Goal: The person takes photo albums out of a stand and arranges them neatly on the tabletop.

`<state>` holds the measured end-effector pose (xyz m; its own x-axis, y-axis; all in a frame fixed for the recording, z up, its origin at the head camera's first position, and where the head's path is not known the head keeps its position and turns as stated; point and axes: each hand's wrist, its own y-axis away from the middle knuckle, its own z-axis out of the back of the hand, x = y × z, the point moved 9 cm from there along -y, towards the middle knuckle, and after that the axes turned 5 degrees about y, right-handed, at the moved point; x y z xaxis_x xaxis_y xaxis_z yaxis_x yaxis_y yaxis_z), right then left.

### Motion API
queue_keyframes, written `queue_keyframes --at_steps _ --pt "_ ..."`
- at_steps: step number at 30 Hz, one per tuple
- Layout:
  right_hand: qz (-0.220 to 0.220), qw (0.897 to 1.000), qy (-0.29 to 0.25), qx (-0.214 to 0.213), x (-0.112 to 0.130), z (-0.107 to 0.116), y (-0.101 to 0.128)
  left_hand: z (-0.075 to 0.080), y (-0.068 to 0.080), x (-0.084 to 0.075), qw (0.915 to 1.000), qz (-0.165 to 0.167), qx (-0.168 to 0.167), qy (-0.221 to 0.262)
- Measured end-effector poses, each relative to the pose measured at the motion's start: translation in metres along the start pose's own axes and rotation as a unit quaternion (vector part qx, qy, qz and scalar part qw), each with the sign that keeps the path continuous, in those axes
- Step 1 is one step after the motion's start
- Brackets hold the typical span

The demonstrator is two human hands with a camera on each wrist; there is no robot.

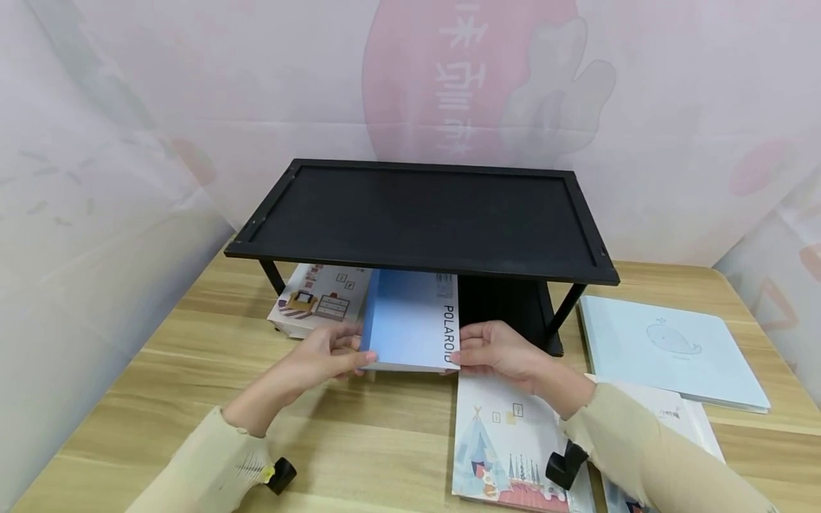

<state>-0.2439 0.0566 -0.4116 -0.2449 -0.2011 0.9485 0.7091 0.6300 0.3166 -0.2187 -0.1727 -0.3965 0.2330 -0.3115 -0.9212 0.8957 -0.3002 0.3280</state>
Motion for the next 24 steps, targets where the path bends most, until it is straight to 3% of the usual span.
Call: queue_keyframes --at_steps 11,24 --pt "-0.019 1.0 0.005 -0.011 -0.006 -0.013 0.013 -0.005 0.014 0.003 1.0 0.001 0.007 -0.005" --pt "-0.022 0.999 -0.023 0.011 -0.009 -0.028 0.025 -0.009 0.027 0.0 0.9995 -0.004 0.018 -0.026"
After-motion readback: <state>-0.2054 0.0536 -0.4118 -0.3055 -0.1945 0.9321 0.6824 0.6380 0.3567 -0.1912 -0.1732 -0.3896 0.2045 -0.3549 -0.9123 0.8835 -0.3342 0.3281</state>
